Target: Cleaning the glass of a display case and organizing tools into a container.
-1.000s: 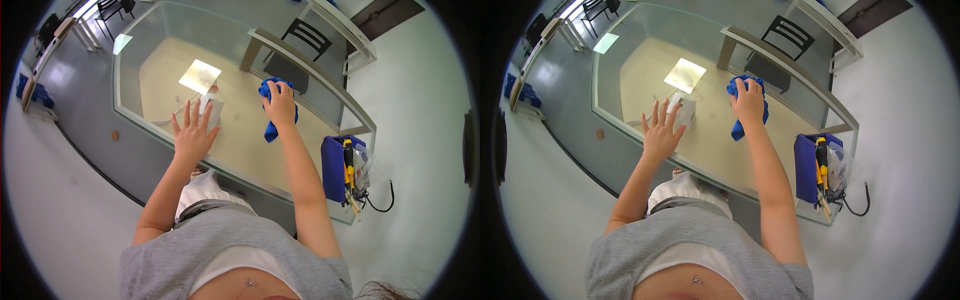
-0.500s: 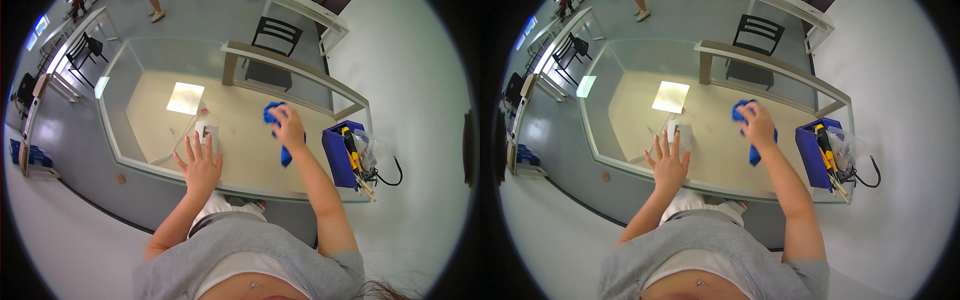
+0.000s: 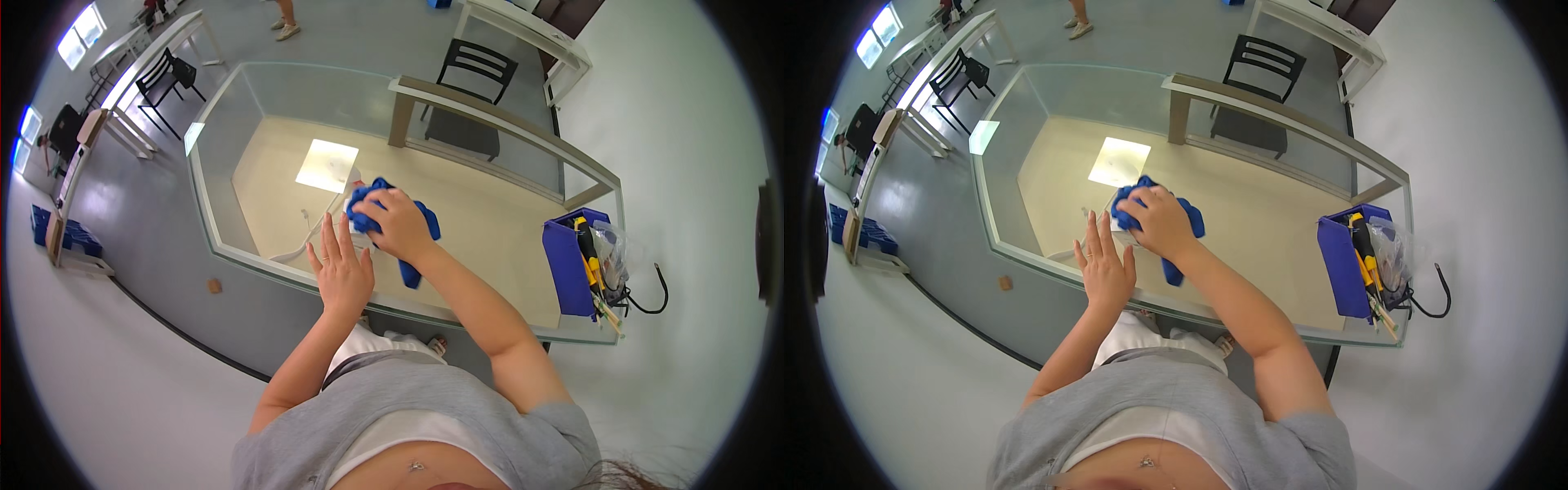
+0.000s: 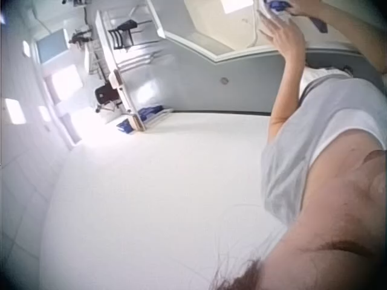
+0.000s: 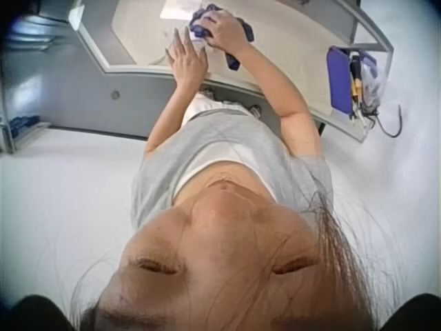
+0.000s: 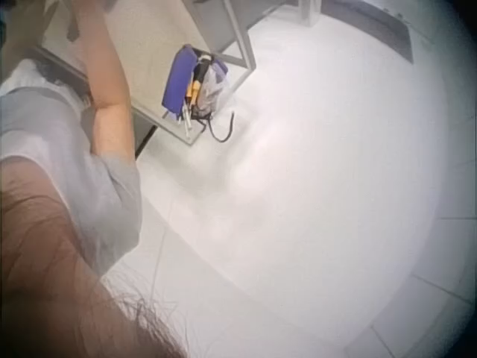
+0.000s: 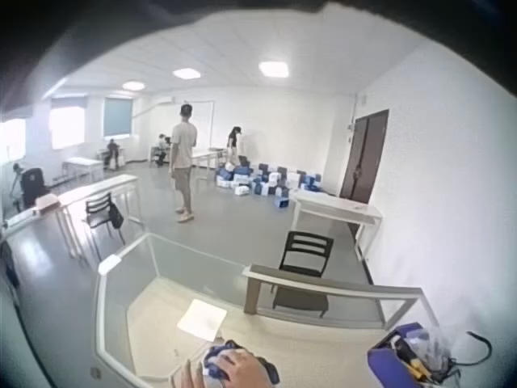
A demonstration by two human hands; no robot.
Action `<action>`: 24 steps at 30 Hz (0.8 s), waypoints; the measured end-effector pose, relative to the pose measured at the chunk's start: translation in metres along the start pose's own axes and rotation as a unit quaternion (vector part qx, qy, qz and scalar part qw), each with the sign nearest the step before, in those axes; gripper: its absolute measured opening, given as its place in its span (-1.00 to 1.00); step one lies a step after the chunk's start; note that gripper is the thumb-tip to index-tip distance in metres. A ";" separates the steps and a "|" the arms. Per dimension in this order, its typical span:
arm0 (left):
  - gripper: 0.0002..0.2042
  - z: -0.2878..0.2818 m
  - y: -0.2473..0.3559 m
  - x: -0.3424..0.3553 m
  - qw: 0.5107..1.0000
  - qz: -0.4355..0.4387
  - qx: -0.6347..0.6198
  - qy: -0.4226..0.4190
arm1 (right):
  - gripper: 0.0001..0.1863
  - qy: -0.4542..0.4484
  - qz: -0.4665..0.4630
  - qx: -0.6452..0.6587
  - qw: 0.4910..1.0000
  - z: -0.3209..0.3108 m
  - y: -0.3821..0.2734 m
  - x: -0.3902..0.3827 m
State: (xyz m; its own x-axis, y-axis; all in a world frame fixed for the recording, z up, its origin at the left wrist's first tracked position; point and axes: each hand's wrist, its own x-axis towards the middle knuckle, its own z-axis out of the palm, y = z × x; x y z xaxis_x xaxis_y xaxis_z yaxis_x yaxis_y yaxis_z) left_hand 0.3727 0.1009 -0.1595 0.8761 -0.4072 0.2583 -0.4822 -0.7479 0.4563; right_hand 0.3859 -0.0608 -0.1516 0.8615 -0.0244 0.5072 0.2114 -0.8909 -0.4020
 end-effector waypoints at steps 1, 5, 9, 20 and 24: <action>-0.26 0.001 0.000 0.000 1.000 0.006 0.000 0.001 | -0.62 -0.011 -0.016 0.007 1.000 -0.011 0.006 -0.011; -0.26 0.001 0.002 0.001 1.000 0.015 -0.001 0.002 | -0.57 0.007 0.076 -0.134 0.988 -0.062 0.058 -0.036; -0.30 -0.001 0.003 0.001 0.998 0.010 0.047 -0.032 | -0.59 0.114 0.214 -0.261 0.934 -0.088 0.149 -0.034; -0.40 0.005 -0.004 -0.001 0.999 0.024 -0.015 0.046 | -0.65 0.059 0.067 -0.104 0.991 -0.002 0.044 0.012; -0.40 0.002 -0.003 -0.001 0.998 0.038 -0.028 0.040 | -0.55 -0.061 0.024 0.068 0.996 -0.038 -0.012 -0.043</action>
State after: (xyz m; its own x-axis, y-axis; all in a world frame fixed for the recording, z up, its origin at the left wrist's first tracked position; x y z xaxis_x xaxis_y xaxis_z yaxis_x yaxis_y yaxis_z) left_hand 0.3733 0.1025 -0.1622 0.8347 -0.4165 0.3603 -0.5486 -0.6854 0.4788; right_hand 0.3291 -0.0659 -0.1397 0.9200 -0.0028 0.3919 0.2219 -0.8205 -0.5269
